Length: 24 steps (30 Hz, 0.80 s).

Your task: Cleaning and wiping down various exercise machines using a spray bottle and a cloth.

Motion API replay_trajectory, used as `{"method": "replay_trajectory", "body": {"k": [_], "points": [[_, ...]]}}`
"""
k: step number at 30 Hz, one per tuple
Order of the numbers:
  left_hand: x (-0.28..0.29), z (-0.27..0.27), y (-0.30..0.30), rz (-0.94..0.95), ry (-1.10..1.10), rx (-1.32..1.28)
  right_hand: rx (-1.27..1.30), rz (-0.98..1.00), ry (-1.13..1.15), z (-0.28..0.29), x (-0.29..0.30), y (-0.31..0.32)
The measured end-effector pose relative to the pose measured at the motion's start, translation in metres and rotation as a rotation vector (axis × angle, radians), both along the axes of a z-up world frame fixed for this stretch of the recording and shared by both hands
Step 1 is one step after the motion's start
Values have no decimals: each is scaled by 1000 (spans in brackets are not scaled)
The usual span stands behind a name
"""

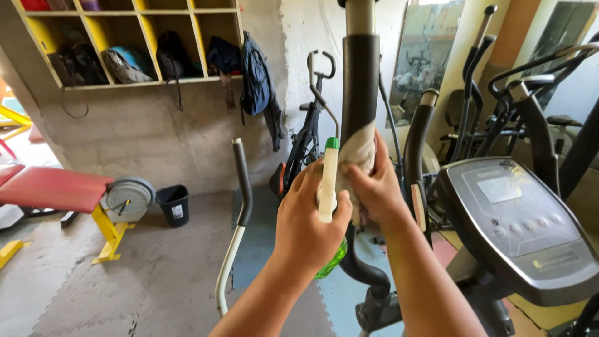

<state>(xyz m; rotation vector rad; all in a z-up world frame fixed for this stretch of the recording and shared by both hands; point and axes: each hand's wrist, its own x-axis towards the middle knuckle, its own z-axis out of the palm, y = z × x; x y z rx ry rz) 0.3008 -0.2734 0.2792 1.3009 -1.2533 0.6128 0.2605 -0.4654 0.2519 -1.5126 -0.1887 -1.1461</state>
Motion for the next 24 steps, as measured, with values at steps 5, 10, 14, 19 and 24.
{"method": "replay_trajectory", "body": {"k": [5,10,14,19,24], "points": [[0,-28,-7,-27,67,70,52,45,68,-62,-3,-2],[2,-59,-13,-42,78,85,122,34,220,-138,-7,-1],[0,-74,-14,-34,132,178,-34,-135,333,-178,-17,8],[-5,-56,-4,15,29,78,-171,-524,616,-185,-36,34],[-11,-16,8,19,146,130,-615,-703,34,-129,-32,54]]}}
